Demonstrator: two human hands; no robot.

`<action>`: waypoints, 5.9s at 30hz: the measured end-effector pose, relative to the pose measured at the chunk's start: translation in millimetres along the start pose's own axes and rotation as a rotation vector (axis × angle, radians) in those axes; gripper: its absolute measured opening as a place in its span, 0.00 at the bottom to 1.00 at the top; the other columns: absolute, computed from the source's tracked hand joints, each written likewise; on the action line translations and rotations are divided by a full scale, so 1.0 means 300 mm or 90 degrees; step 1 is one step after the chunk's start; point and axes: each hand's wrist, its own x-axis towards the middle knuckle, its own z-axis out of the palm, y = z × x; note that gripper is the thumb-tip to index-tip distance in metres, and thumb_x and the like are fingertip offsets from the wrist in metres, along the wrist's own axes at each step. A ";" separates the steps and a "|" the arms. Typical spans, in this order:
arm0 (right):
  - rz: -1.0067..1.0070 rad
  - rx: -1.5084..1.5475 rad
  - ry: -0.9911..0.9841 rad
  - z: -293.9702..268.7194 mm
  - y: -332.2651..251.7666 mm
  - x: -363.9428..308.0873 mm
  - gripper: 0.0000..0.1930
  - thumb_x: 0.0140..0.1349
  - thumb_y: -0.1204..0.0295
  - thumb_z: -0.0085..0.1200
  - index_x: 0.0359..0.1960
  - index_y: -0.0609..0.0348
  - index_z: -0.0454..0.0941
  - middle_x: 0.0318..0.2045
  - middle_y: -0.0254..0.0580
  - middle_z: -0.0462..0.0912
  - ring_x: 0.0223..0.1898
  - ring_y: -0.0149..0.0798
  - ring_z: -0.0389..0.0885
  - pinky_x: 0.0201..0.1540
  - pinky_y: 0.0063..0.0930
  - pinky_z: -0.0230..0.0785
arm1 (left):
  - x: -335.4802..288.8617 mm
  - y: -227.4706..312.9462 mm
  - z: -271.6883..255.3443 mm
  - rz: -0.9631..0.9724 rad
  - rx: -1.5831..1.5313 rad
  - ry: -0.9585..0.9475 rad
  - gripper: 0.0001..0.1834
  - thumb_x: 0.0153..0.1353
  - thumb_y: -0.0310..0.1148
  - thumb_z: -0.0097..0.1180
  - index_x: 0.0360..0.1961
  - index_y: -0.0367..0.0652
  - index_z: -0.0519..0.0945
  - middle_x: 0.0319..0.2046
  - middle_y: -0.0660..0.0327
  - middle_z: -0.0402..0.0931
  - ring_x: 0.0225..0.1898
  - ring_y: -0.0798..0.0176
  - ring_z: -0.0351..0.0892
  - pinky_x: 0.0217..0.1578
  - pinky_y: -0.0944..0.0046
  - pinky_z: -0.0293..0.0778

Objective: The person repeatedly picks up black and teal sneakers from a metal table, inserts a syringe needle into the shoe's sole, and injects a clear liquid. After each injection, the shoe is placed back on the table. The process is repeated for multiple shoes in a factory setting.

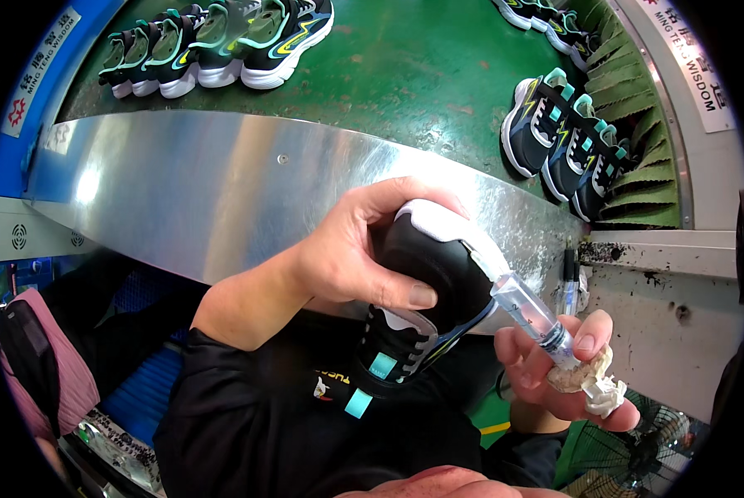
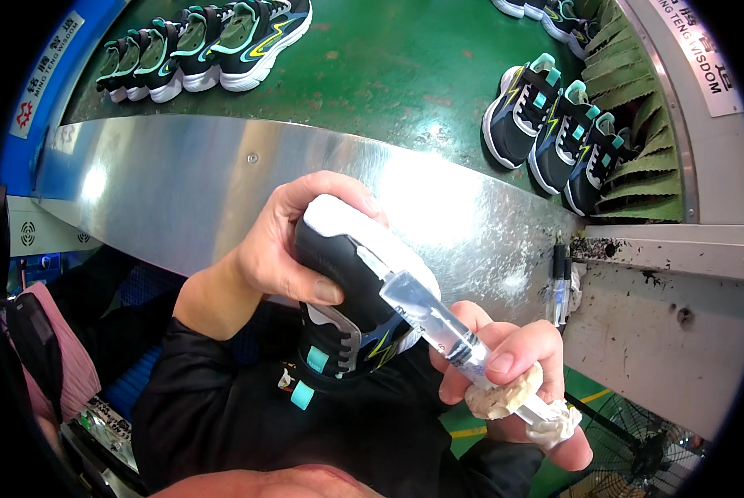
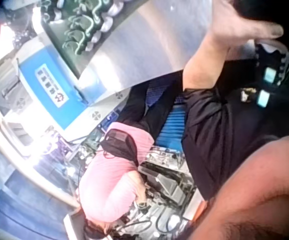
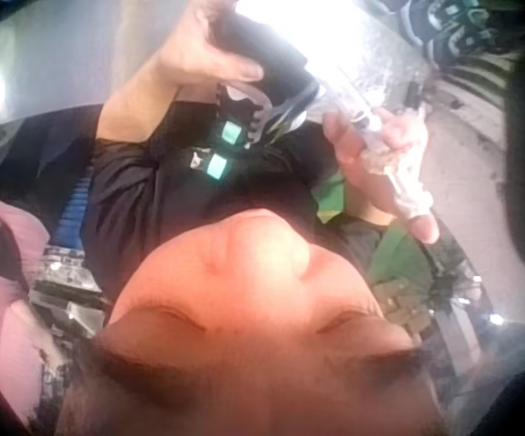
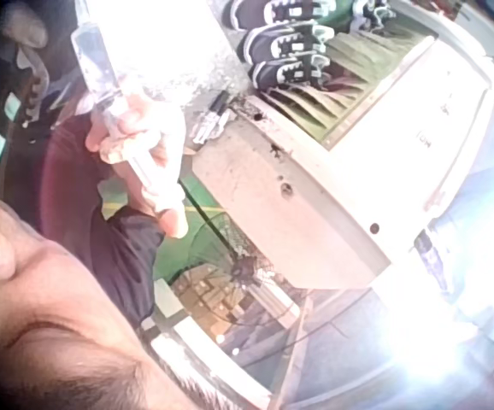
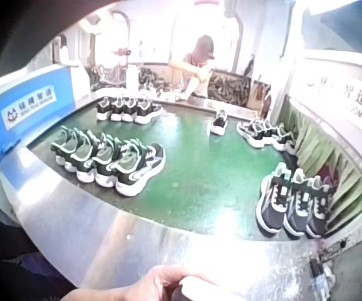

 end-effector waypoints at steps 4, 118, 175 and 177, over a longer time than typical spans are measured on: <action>0.010 -0.008 -0.002 -0.006 -0.012 -0.002 0.39 0.45 0.32 0.54 0.45 0.53 0.67 0.32 0.50 0.80 0.37 0.40 0.66 0.41 0.35 0.57 | 0.000 0.015 0.007 -0.031 -0.006 0.035 0.35 0.33 0.25 0.72 0.47 0.37 0.72 0.42 0.56 0.75 0.46 0.62 0.75 0.48 0.63 0.70; -0.083 -0.276 -0.004 -0.142 0.322 -0.349 0.39 0.34 0.48 0.70 0.45 0.64 0.74 0.37 0.37 0.81 0.29 0.37 0.75 0.34 0.29 0.57 | -0.609 -0.098 0.094 -0.343 -0.100 0.423 0.45 0.45 0.24 0.57 0.65 0.34 0.50 0.62 0.46 0.57 0.64 0.49 0.59 0.64 0.50 0.56; -0.053 -0.859 -0.015 0.024 0.027 -0.469 0.24 0.47 0.53 0.63 0.39 0.57 0.77 0.23 0.26 0.74 0.18 0.29 0.59 0.25 0.23 0.51 | -0.175 -0.413 0.209 -0.376 -0.529 0.079 0.15 0.59 0.21 0.53 0.48 0.41 0.76 0.47 0.59 0.76 0.51 0.63 0.74 0.56 0.58 0.68; -0.079 -0.892 -0.016 0.019 0.051 -0.462 0.23 0.46 0.55 0.64 0.39 0.57 0.76 0.20 0.26 0.70 0.18 0.29 0.57 0.25 0.23 0.50 | -0.168 -0.415 0.212 -0.362 -0.515 0.076 0.15 0.60 0.22 0.52 0.49 0.39 0.74 0.48 0.56 0.75 0.52 0.59 0.74 0.54 0.60 0.72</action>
